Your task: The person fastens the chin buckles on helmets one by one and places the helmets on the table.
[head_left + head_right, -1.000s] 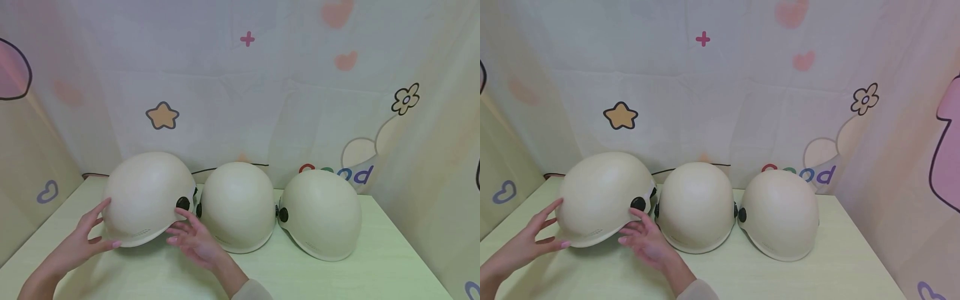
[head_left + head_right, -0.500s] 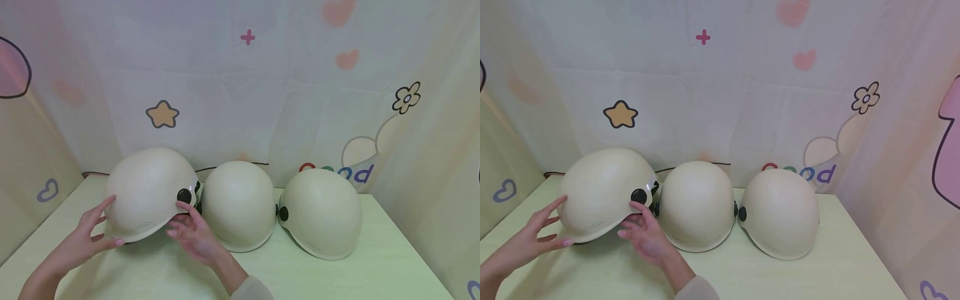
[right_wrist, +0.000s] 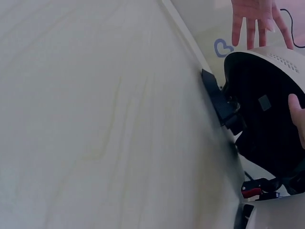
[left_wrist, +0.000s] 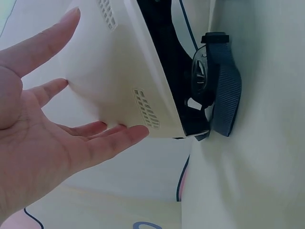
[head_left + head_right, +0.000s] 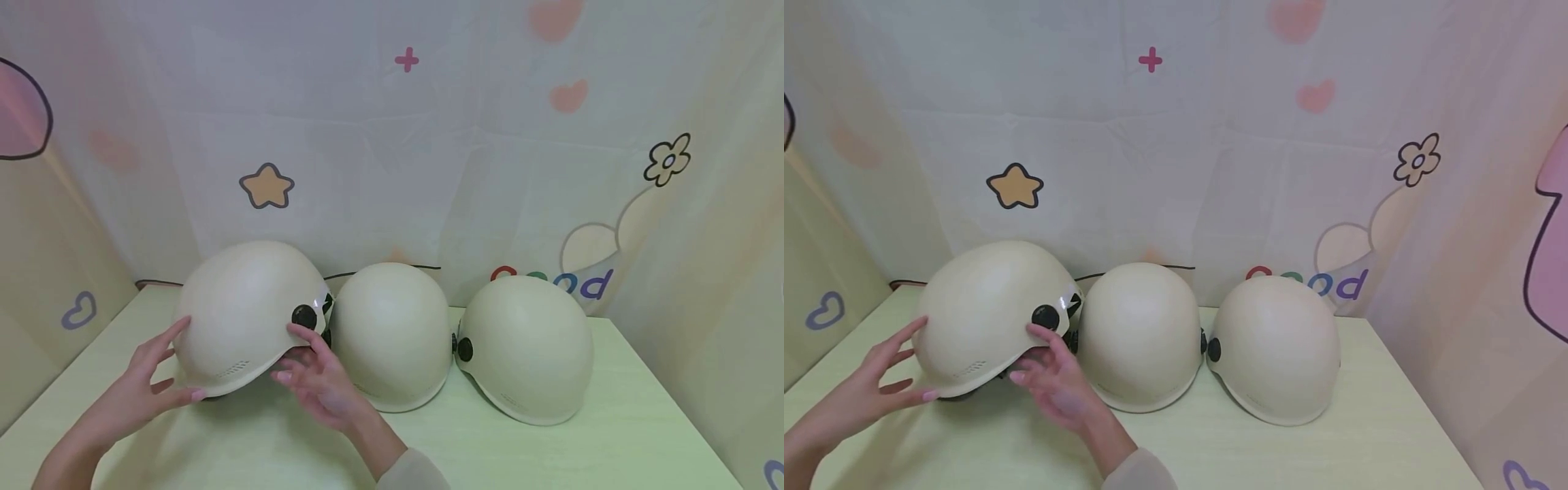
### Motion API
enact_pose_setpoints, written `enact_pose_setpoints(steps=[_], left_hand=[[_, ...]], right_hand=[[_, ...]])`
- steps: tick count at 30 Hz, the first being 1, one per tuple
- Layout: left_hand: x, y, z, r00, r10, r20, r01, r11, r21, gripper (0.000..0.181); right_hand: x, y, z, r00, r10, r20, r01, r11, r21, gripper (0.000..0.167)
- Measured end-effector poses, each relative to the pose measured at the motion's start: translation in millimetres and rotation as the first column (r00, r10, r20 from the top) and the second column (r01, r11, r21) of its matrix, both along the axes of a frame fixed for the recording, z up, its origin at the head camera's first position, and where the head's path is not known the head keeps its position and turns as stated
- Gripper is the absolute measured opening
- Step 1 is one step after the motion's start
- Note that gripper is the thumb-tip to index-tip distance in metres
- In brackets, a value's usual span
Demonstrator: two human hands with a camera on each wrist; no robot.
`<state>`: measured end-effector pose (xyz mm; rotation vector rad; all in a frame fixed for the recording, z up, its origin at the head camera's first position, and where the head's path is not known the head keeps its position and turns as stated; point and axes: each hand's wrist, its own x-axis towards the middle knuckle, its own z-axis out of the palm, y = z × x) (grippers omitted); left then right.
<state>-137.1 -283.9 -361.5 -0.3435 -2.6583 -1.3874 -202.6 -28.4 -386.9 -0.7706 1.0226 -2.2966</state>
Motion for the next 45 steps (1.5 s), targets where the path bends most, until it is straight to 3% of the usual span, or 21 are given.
enact_pose_setpoints(steps=[4, 11, 20, 24, 31, 35, 39, 45], left_hand=[[0.1, 7.0, 4.1, 0.999, 0.015, -0.052, -0.016, 1.000, -0.024, 0.103], [-2.8, 26.3, 10.0, 0.985, 0.054, -0.163, -0.061, 0.997, -0.043, 0.105], [0.2, 59.1, 18.8, 0.947, 0.173, -0.272, -0.207, 0.973, -0.103, 0.092], [1.3, 70.2, 19.5, 0.916, 0.196, -0.349, -0.242, 0.966, -0.094, 0.082], [1.5, 84.1, 12.0, 0.821, 0.198, -0.536, -0.321, 0.936, -0.146, 0.079], [2.9, 92.7, 9.5, 0.782, 0.209, -0.587, -0.371, 0.913, -0.169, 0.083], [2.7, 97.3, 9.8, 0.767, 0.217, -0.604, -0.405, 0.894, -0.193, 0.086], [-2.1, 101.6, 13.8, 0.762, 0.237, -0.603, -0.439, 0.873, -0.211, 0.086]], right_hand=[[0.1, 0.2, 8.3, 0.999, -0.040, -0.032, 0.039, 0.999, -0.023, 0.063], [-0.1, 2.1, 23.7, 0.989, -0.142, 0.044, 0.140, 0.989, 0.055, 0.054], [-1.2, 7.6, 32.5, 0.994, -0.103, 0.030, 0.101, 0.993, 0.066, 0.055], [-0.8, 9.0, 35.4, 0.997, -0.076, 0.022, 0.075, 0.995, 0.059, 0.055], [-1.9, 10.9, 38.4, 0.999, -0.046, 0.003, 0.046, 0.998, 0.052, 0.055], [-1.9, 13.6, 38.9, 1.000, -0.025, 0.000, 0.025, 0.998, 0.060, 0.056], [-1.4, 15.8, 38.5, 1.000, 0.003, -0.015, -0.002, 0.999, 0.052, 0.055], [-2.1, 17.1, 37.2, 0.999, 0.030, -0.039, -0.029, 0.999, 0.036, 0.054]])
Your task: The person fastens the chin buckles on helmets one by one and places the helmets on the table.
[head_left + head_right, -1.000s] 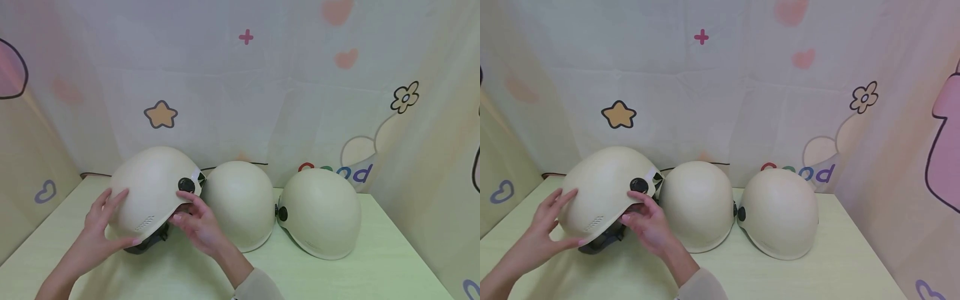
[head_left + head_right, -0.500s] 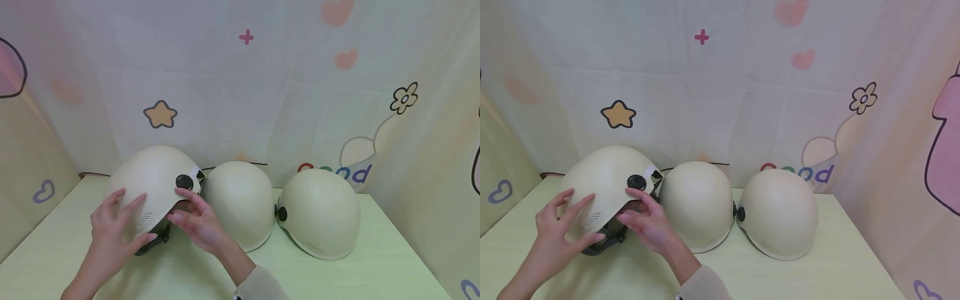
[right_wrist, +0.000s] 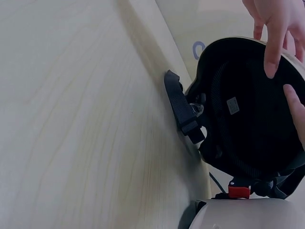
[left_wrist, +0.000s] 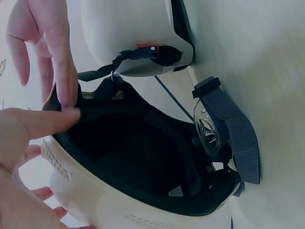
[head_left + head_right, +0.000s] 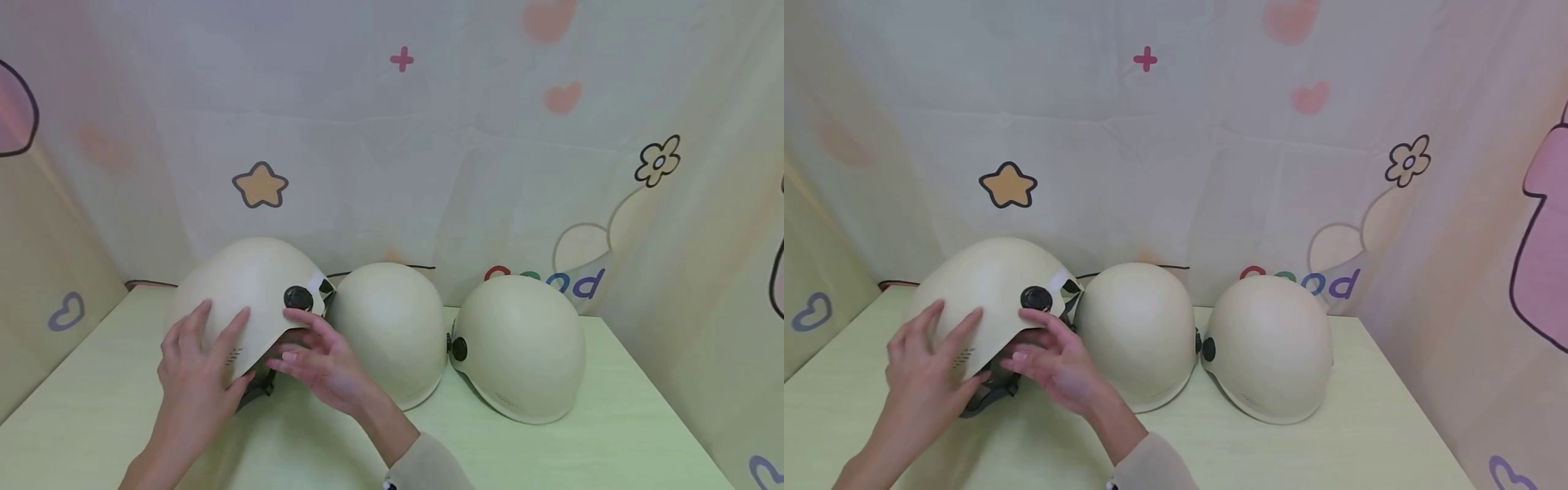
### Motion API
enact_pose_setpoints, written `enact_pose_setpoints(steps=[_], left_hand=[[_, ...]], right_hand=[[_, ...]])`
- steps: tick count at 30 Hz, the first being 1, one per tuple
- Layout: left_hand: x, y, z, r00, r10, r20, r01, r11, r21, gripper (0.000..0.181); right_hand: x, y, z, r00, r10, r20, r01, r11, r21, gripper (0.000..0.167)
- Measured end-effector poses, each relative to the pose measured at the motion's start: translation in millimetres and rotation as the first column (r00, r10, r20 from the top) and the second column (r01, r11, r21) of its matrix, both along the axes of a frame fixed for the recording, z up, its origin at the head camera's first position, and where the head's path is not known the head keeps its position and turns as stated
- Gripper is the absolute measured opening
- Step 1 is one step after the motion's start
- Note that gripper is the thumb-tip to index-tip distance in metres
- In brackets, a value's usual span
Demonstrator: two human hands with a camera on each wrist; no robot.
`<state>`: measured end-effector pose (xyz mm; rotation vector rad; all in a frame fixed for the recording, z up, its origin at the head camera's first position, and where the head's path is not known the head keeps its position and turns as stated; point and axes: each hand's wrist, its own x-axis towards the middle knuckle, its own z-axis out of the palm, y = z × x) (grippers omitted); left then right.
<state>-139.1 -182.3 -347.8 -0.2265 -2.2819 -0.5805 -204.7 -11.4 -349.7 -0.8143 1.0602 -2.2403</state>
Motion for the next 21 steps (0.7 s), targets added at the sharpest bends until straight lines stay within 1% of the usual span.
enact_pose_setpoints(steps=[2, 4, 7, 10, 12, 16, 21], left_hand=[[-0.7, -0.7, 0.9, 1.000, 0.010, 0.009, -0.010, 1.000, -0.003, 0.085], [-0.5, -2.5, 1.6, 1.000, 0.010, 0.017, -0.010, 1.000, 0.000, 0.084], [-0.1, -5.9, 1.9, 1.000, -0.004, 0.015, 0.004, 1.000, 0.001, 0.082], [0.4, -9.3, 2.1, 1.000, -0.019, 0.009, 0.019, 1.000, 0.000, 0.081], [1.0, -11.4, 1.9, 1.000, -0.023, 0.007, 0.023, 1.000, -0.003, 0.079], [2.4, -14.6, 1.6, 0.999, -0.034, 0.012, 0.034, 0.999, -0.003, 0.077], [4.6, -19.1, 1.9, 0.997, -0.044, 0.056, 0.044, 0.999, -0.007, 0.081]], right_hand=[[-0.8, 0.5, -0.6, 1.000, -0.001, -0.015, 0.001, 1.000, 0.003, 0.053], [-2.0, 2.1, -1.2, 1.000, -0.021, -0.019, 0.021, 1.000, 0.008, 0.052], [-5.1, 6.9, -1.8, 0.997, -0.082, -0.013, 0.082, 0.997, 0.016, 0.052], [-8.5, 12.0, -1.8, 0.989, -0.149, 0.010, 0.149, 0.988, 0.029, 0.054], [-10.3, 14.0, -1.7, 0.984, -0.175, 0.024, 0.174, 0.984, 0.035, 0.054], [-12.7, 15.9, -1.9, 0.982, -0.179, 0.060, 0.177, 0.984, 0.028, 0.051], [-15.0, 18.0, -3.8, 0.983, -0.161, 0.085, 0.161, 0.987, 0.008, 0.050]])
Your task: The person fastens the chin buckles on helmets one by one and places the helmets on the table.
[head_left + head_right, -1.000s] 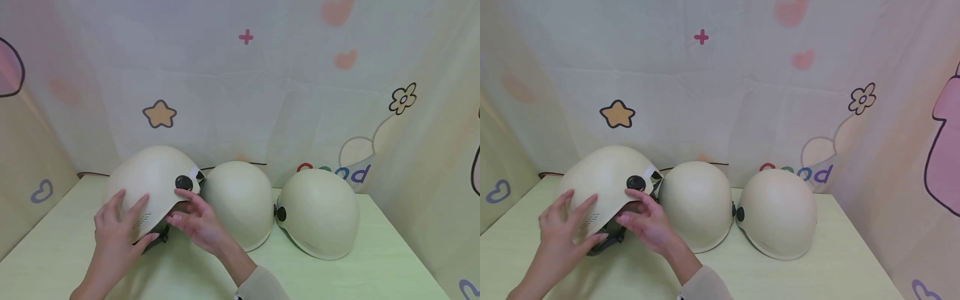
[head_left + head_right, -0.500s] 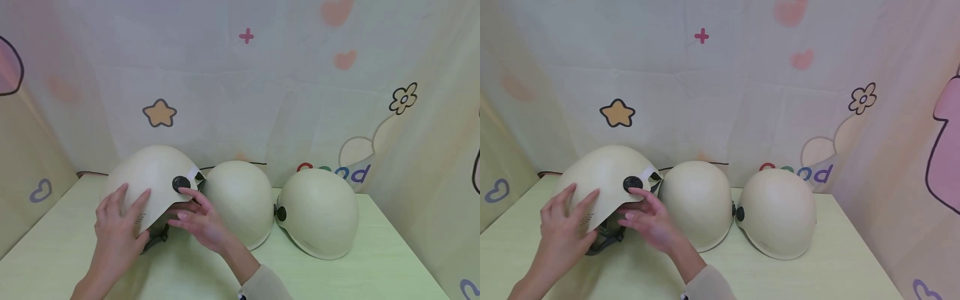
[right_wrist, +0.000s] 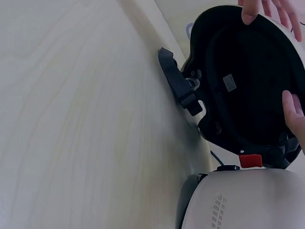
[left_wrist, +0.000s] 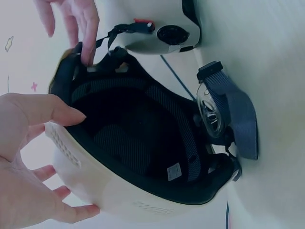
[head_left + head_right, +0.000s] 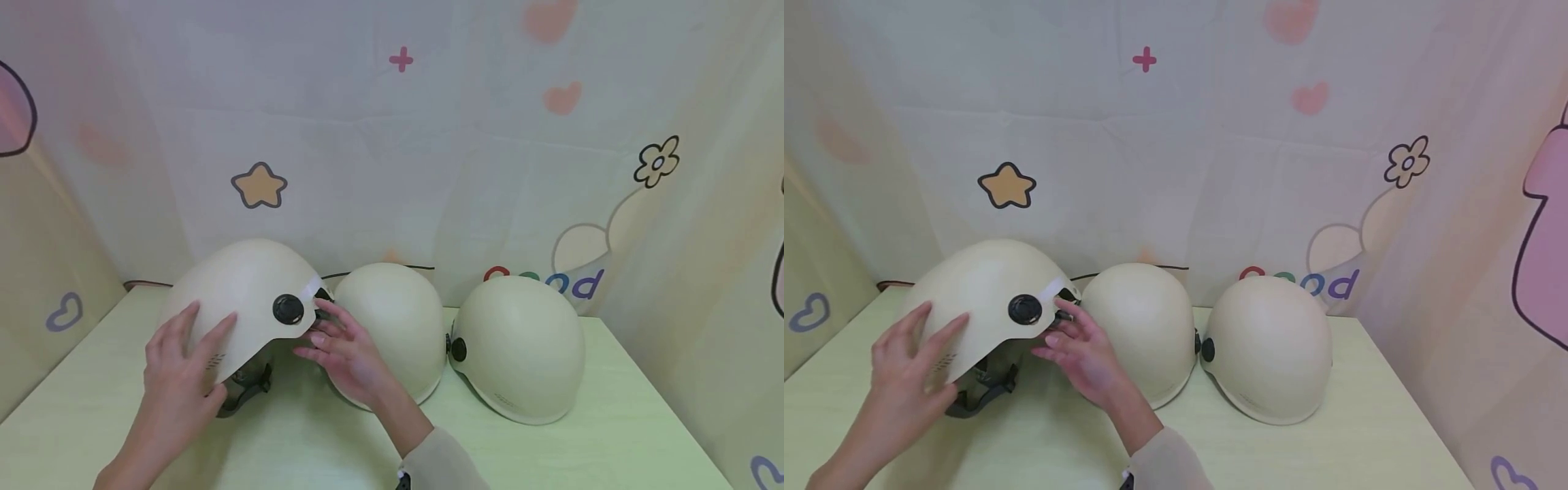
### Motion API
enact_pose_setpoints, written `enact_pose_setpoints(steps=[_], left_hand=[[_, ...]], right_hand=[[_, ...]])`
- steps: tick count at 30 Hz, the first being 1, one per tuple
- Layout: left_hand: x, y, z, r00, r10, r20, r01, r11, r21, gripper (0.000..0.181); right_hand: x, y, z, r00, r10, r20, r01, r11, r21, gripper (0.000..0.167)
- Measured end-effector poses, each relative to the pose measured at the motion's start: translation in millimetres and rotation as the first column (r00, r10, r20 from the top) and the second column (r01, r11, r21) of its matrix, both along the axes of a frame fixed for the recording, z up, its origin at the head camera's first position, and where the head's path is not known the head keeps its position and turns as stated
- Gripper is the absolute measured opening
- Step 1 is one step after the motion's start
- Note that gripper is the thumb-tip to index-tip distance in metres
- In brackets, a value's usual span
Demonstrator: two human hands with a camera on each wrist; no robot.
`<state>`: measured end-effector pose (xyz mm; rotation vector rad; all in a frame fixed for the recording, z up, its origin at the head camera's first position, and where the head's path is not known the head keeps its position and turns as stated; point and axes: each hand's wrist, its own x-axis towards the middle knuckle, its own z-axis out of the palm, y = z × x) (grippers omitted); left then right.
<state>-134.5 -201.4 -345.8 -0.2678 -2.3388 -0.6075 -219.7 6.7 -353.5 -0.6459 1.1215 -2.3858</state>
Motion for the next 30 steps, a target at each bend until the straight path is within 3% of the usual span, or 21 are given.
enact_pose_setpoints(steps=[9, 19, 30], left_hand=[[-2.2, 1.3, 6.1, 0.999, -0.035, -0.017, 0.034, 0.999, -0.020, 0.077], [-15.2, 18.5, 26.3, 0.999, -0.038, -0.012, 0.036, 0.985, -0.169, 0.061], [-20.0, 24.9, 34.9, 0.994, -0.102, -0.046, 0.085, 0.955, -0.286, 0.070]], right_hand=[[-0.6, 1.1, -1.8, 1.000, 0.027, -0.007, -0.027, 1.000, 0.015, 0.051], [-1.4, 1.4, -2.5, 0.996, 0.052, -0.075, -0.048, 0.998, 0.047, 0.048], [-0.3, 2.1, -1.5, 0.991, 0.094, -0.095, -0.089, 0.994, 0.056, 0.048]])
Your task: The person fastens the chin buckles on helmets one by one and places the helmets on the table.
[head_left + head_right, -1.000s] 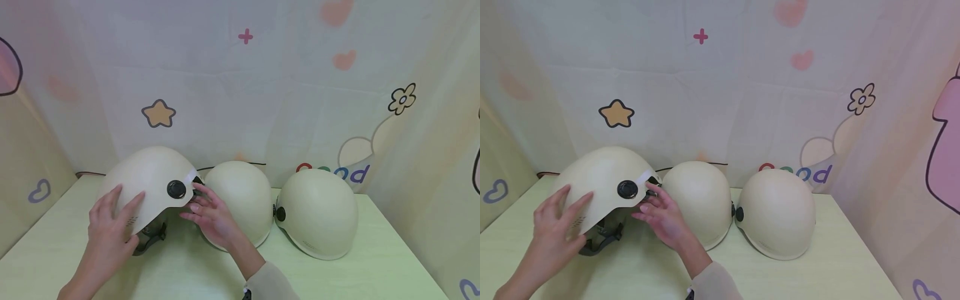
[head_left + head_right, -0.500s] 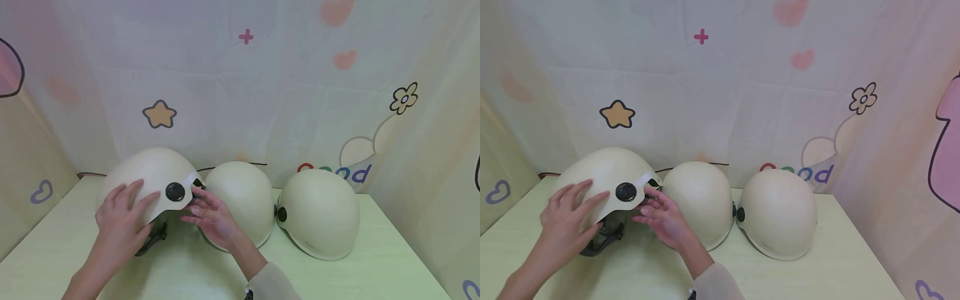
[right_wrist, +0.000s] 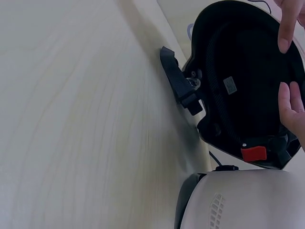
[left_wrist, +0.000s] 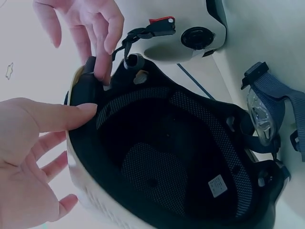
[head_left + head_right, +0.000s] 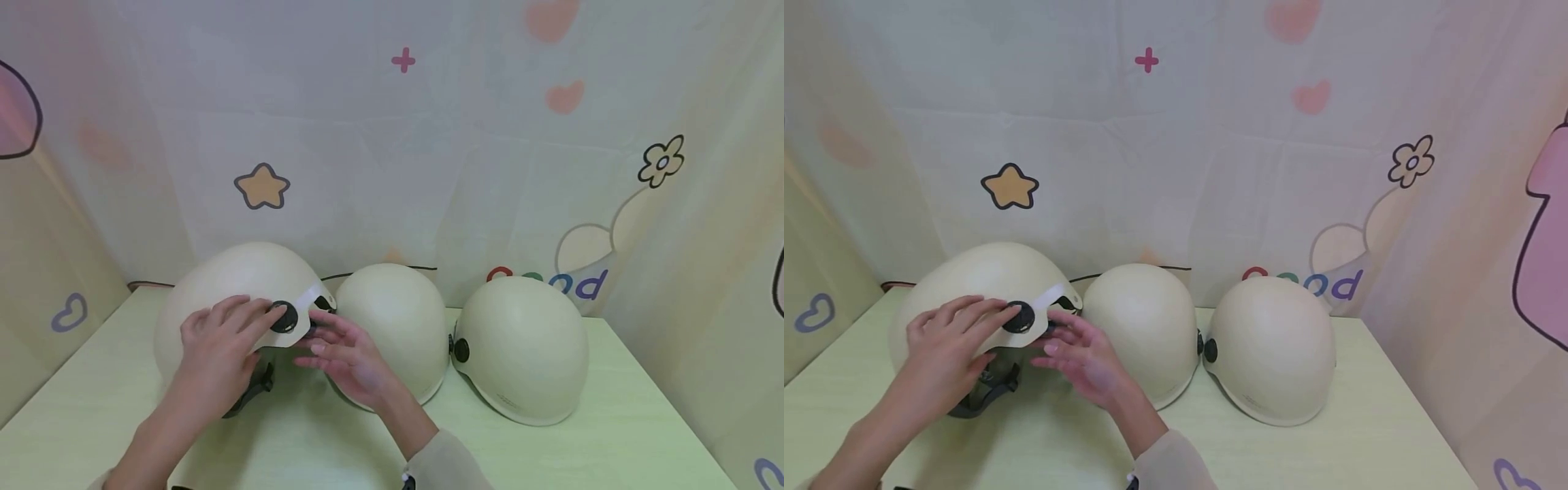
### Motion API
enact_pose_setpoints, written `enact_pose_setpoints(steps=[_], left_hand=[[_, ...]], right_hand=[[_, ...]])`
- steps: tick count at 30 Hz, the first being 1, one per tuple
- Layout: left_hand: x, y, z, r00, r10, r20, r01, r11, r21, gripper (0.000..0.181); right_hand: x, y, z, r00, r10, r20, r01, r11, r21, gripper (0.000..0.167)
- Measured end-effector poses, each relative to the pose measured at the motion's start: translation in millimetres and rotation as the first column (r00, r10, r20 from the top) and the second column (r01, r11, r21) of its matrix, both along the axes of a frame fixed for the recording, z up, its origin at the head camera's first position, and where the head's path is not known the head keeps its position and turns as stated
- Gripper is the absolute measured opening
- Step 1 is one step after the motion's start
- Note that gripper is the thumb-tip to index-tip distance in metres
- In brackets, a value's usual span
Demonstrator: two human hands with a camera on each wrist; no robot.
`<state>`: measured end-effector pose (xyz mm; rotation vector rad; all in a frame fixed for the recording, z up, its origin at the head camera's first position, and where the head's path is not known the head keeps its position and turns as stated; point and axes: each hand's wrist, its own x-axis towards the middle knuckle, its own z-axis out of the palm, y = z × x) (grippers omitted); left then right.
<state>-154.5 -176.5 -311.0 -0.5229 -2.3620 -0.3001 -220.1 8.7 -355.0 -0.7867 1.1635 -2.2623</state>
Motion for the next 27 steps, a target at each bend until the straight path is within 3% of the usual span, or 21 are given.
enact_pose_setpoints(steps=[15, 27], left_hand=[[-5.1, 3.4, 0.2, 0.999, -0.028, -0.033, 0.026, 0.998, -0.065, 0.065], [-9.3, 5.1, -4.1, 0.998, -0.053, -0.025, 0.053, 0.999, -0.005, 0.065]], right_hand=[[2.8, 3.3, 1.3, 0.999, 0.050, -0.010, -0.049, 0.999, 0.015, 0.048], [3.0, 5.7, 0.2, 0.998, 0.032, -0.051, -0.029, 0.997, 0.066, 0.056]])
